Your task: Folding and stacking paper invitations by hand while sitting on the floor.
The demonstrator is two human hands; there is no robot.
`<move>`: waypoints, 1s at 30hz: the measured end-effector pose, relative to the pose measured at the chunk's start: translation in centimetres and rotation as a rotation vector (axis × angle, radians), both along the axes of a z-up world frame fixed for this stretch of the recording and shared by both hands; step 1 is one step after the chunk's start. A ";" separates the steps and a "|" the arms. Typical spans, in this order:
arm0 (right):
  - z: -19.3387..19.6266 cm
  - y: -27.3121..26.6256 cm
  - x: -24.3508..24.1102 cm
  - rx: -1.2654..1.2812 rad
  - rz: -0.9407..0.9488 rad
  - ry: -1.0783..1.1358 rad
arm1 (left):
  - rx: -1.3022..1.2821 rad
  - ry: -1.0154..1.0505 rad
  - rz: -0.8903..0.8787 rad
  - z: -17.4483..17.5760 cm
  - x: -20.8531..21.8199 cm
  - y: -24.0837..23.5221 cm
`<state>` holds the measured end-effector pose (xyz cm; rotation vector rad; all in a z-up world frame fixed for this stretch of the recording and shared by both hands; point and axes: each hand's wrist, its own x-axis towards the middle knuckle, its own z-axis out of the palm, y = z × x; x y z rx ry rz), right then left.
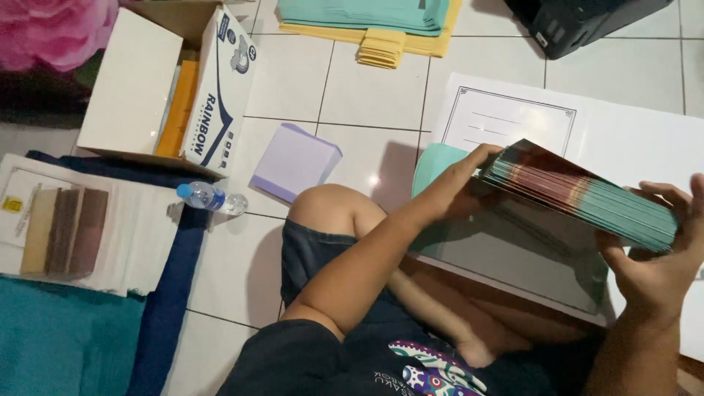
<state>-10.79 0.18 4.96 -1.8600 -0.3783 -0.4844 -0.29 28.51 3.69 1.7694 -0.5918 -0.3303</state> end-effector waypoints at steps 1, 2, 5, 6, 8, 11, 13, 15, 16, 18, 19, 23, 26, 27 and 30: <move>-0.6 0.5 -0.2 0.004 0.007 0.002 | 0.004 0.002 0.007 -0.3 0.0 0.1; -1.2 1.0 -0.4 0.057 -0.007 -0.001 | -0.014 -0.081 0.002 -0.6 0.0 0.3; -2.1 1.9 -0.7 0.280 0.049 0.042 | -0.065 -0.202 0.037 -0.5 -0.3 -0.3; -2.2 2.2 -0.6 0.455 0.122 0.091 | -0.090 -0.239 0.078 -0.3 -0.4 -0.6; -1.3 2.9 -1.1 0.486 0.113 0.140 | -0.117 -0.198 0.051 -0.6 -1.1 -1.1; 1.0 3.8 -1.3 0.441 0.115 0.165 | -0.137 -0.148 0.015 -1.0 -1.0 -1.2; 1.8 3.6 -1.0 0.367 0.127 0.148 | -0.130 -0.133 0.009 -1.3 -0.7 -1.1; 1.5 2.4 -0.6 0.114 0.139 -0.003 | -0.122 -0.133 0.014 -1.9 -0.6 -1.4; 0.0 2.1 -0.4 0.113 0.129 0.000 | -0.124 -0.129 0.004 -1.5 -0.7 -1.3; -2.6 0.8 -1.2 0.151 0.008 0.066 | -0.119 -0.126 0.024 -0.6 -1.2 -2.0; -2.4 1.1 -1.5 0.146 -0.028 0.070 | -0.127 -0.117 -0.011 -0.3 -1.5 -1.9; -2.7 0.8 -2.0 0.466 -0.130 0.189 | -0.109 -0.204 0.088 0.9 -2.3 -1.6; -2.0 0.6 -2.4 0.414 -0.108 0.141 | -0.046 -0.269 0.112 2.2 -2.8 -1.4; -1.7 0.8 -2.5 0.385 -0.093 0.120 | -0.069 -0.263 0.095 2.6 -3.0 -1.1; -0.4 2.5 -1.8 0.247 -0.065 0.105 | -0.169 -0.230 0.035 0.8 -3.1 -1.8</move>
